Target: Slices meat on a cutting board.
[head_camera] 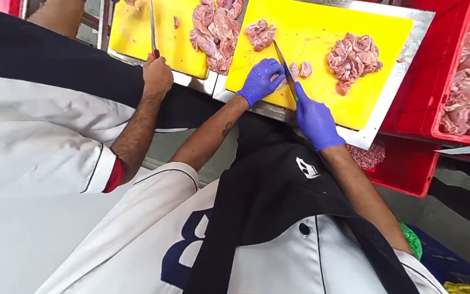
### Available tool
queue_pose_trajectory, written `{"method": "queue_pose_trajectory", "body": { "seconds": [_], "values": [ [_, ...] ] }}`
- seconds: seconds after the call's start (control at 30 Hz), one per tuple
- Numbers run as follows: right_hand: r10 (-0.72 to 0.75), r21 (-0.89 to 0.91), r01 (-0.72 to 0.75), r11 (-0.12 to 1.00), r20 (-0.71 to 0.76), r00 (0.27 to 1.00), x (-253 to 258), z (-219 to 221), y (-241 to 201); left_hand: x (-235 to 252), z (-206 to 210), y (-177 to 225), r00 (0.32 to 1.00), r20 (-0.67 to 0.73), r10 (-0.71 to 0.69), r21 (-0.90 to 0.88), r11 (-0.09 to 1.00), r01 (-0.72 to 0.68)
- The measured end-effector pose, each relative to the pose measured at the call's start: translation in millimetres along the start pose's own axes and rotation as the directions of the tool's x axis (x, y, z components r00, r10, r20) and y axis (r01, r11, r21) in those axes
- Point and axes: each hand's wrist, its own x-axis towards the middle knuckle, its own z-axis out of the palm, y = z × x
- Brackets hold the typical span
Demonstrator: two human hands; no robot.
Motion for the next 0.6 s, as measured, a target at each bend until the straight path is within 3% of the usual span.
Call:
{"method": "queue_pose_trajectory", "body": {
  "seconds": [0.13,0.2,0.3,0.43,0.5,0.6],
  "values": [
    [-0.003,0.03,0.001,1.0,0.082,0.997,-67.6,-10.5,38.4,-6.9,-3.0,-20.9,0.962,-0.224,-0.158,-0.206,0.972,0.112],
    [-0.02,0.05,0.017,0.999,0.069,0.997,-78.1,-14.9,50.7,-12.5,-9.1,-19.9,0.927,-0.287,-0.243,-0.296,0.943,0.155],
    [-0.04,-0.044,0.04,0.998,0.01,0.999,-72.9,-19.7,33.2,-26.4,-12.5,-5.6,0.963,-0.21,-0.169,-0.269,0.957,0.11],
    [-0.071,-0.165,0.089,0.982,0.115,0.991,-65.3,-26.6,9.3,-38.4,-1.6,2.0,0.985,-0.135,-0.103,-0.058,0.994,0.096],
    [-0.07,-0.138,0.092,0.986,0.151,0.986,-42.9,-23.6,3.2,-40.2,1.0,2.6,0.983,-0.141,-0.119,-0.031,0.993,0.116],
    [-0.094,-0.059,0.1,0.993,0.094,0.991,10.3,-3.3,-12.7,-40.3,-0.2,4.8,0.983,-0.141,-0.116,-0.018,0.993,0.115]
  ]
}}
